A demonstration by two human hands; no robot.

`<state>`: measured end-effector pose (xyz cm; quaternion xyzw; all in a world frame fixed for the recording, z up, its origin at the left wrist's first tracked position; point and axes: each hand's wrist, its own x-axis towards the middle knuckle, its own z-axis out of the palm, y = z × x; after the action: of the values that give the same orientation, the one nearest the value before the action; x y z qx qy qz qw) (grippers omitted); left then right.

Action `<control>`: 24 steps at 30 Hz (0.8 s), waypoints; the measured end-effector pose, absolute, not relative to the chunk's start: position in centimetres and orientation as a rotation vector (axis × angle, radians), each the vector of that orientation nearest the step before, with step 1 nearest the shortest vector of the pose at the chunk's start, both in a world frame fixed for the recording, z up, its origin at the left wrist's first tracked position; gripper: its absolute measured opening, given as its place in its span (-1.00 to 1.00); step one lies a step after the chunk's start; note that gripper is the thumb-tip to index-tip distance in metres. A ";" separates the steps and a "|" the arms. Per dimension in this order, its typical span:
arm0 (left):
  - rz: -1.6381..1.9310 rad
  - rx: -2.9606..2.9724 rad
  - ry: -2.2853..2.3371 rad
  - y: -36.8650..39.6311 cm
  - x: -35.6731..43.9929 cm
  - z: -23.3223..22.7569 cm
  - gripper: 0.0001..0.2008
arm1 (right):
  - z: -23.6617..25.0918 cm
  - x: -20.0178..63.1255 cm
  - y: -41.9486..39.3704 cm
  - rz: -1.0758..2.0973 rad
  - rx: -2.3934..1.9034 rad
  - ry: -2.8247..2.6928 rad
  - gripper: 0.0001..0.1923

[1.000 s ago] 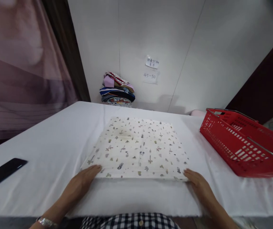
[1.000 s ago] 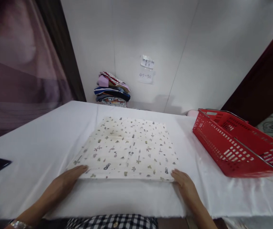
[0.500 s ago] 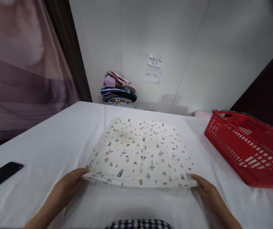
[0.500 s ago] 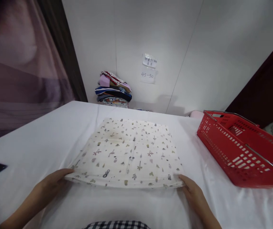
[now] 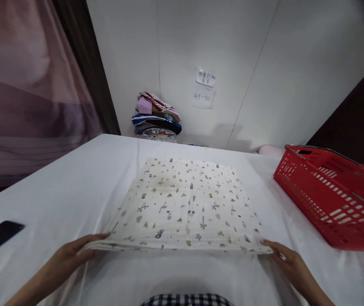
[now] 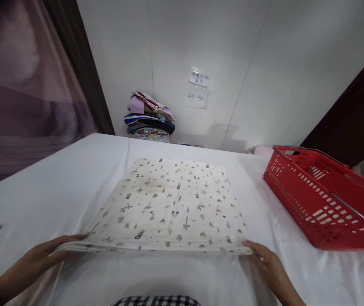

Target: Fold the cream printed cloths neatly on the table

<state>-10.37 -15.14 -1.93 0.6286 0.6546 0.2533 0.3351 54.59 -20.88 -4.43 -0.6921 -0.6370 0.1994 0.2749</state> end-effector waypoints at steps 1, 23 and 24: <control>0.611 1.672 1.692 -15.4 -10.6 -1.6 -0.60 | -4.0 54.6 -21.1 0.566 -1.868 -1.724 -0.62; 0.766 1.468 1.635 -14.2 -7.7 0.8 -0.55 | -1.2 53.5 -20.3 0.724 -1.800 -1.691 -0.65; 0.779 1.458 1.646 -14.1 -7.5 1.1 -0.54 | -1.2 53.6 -20.3 0.721 -1.798 -1.675 -0.64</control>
<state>-7.46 -14.06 1.10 0.5747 0.6487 0.3071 0.3932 53.58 -20.28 -1.16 -0.6726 -0.6268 0.2696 0.2864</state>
